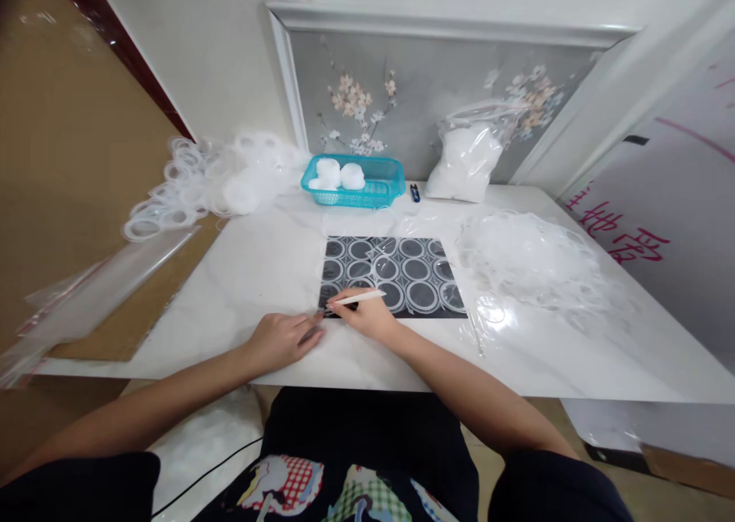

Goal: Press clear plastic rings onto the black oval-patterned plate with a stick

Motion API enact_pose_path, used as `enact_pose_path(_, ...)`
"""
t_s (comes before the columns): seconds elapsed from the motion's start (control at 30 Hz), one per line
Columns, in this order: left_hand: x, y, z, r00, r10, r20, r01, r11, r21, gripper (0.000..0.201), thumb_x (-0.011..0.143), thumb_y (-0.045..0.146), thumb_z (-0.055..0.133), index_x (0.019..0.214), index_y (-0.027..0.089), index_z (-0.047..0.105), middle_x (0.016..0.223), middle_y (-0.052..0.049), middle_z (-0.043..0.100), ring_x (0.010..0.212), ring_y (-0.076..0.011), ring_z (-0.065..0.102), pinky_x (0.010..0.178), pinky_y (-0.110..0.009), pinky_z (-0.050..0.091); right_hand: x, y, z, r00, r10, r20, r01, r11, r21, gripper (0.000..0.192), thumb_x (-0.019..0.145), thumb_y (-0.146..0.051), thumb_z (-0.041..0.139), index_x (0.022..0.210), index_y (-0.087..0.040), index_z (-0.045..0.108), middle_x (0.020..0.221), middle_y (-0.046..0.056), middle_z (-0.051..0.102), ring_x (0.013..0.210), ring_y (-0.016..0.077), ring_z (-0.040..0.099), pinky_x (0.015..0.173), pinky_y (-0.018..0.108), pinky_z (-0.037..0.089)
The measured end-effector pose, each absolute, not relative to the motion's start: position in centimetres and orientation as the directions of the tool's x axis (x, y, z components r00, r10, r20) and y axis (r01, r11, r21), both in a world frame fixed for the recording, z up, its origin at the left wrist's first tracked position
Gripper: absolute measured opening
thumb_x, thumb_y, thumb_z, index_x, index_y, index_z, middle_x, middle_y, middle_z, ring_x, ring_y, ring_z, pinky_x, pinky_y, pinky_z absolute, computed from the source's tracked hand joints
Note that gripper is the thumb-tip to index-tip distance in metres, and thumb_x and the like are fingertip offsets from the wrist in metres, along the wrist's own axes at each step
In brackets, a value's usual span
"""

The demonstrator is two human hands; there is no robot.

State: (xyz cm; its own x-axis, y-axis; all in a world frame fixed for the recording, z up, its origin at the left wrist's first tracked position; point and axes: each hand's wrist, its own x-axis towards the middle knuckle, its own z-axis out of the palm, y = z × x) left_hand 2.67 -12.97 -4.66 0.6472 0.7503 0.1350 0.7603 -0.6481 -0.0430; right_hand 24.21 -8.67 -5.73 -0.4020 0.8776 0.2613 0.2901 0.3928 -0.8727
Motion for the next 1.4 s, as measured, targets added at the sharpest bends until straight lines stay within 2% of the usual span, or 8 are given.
enact_pose_path(0.17,2.6,-12.9,-5.1,0.642,0.747,0.17,0.756,-0.654,0.018,0.044,0.099,0.042,0.04,0.119,0.013,0.065,0.075,-0.007,0.072,0.062,-0.0218,0.068,0.05,-0.027,0.043,25.3,-9.2,-5.7,-0.682,0.574,0.452,0.401,0.812,-0.425,0.013,0.093,-0.026,0.057,0.096,-0.022,0.069,0.113,0.008,0.072,0.14,0.0315,0.038,0.113,0.059,0.03)
enact_pose_path(0.27,2.7,-12.8,-4.9,0.643,0.754,0.135,0.752,-0.655,0.072,0.041,0.098,0.04,0.042,0.119,0.013,0.064,0.081,-0.008,0.073,0.065,-0.0218,0.069,0.053,-0.028,0.045,25.6,-9.6,-5.4,-0.816,0.438,0.376,0.39,0.899,-0.202,0.016,0.097,-0.022,0.049,0.1,-0.022,0.065,0.124,0.008,0.068,0.145,0.0301,0.028,0.117,0.062,0.017)
enact_pose_path(0.33,2.8,-12.8,-4.6,0.638,0.765,0.087,0.76,-0.644,0.087,0.036,0.096,0.037,0.045,0.116,0.014,0.065,0.084,-0.007,0.074,0.068,-0.0216,0.07,0.055,-0.028,0.047,25.4,-9.1,-5.0,-0.834,0.4,0.379,0.372,0.916,-0.149,0.016,0.096,-0.018,0.048,0.099,-0.022,0.064,0.123,0.007,0.068,0.141,0.029,0.035,0.117,0.061,0.018)
enact_pose_path(0.47,2.8,-12.8,-4.3,0.623,0.779,0.065,0.77,-0.626,0.121,0.033,0.092,0.029,0.048,0.116,0.015,0.066,0.093,-0.006,0.075,0.076,-0.0213,0.071,0.058,-0.028,0.049,25.1,-5.1,-3.9,-0.371,0.681,0.631,0.541,0.711,-0.449,0.015,0.096,-0.024,0.05,0.09,-0.023,0.064,0.094,0.005,0.072,0.111,0.0242,0.06,0.105,0.05,0.04)
enact_pose_path(0.63,2.1,-12.6,-4.6,0.612,0.77,0.182,0.755,-0.637,0.155,0.027,0.093,0.028,0.048,0.109,0.018,0.068,0.097,-0.003,0.075,0.079,-0.0192,0.07,0.06,-0.028,0.051,27.4,-3.3,-3.1,0.102,0.838,0.536,0.461,0.438,-0.772,0.032,0.098,-0.042,0.042,0.087,-0.019,0.062,0.08,0.005,0.066,0.077,0.0198,0.063,0.07,0.033,0.051)
enact_pose_path(0.8,3.1,-12.2,-3.5,0.716,0.624,0.312,0.646,-0.762,0.042,0.03,0.097,0.033,0.046,0.115,0.016,0.063,0.098,-0.006,0.068,0.089,-0.019,0.064,0.066,-0.027,0.048,29.5,-7.8,-4.8,-0.041,0.895,0.445,0.429,0.418,-0.801,0.026,0.092,-0.043,0.055,0.086,-0.022,0.069,0.087,0.006,0.069,0.091,0.0233,0.061,0.081,0.038,0.049)
enact_pose_path(0.97,5.6,-11.2,-2.7,0.798,0.572,0.19,0.592,-0.803,-0.067,0.041,0.096,0.044,0.051,0.12,0.013,0.061,0.099,-0.009,0.062,0.093,-0.024,0.057,0.073,-0.034,0.047,28.9,-9.0,-6.2,-0.243,0.926,0.288,0.345,0.36,-0.867,0.026,0.09,-0.043,0.058,0.084,-0.022,0.071,0.089,0.007,0.071,0.09,0.0226,0.065,0.081,0.037,0.052)
enact_pose_path(1.4,6.1,-10.4,-4.3,0.803,0.567,0.184,0.578,-0.816,-0.01,0.043,0.099,0.044,0.043,0.121,0.012,0.061,0.093,-0.01,0.061,0.088,-0.0244,0.054,0.076,-0.035,0.044,28.7,-8.8,-6.1,-0.264,0.938,0.226,0.359,0.313,-0.879,0.031,0.089,-0.047,0.058,0.082,-0.02,0.071,0.087,0.008,0.071,0.085,0.0224,0.067,0.072,0.034,0.054)
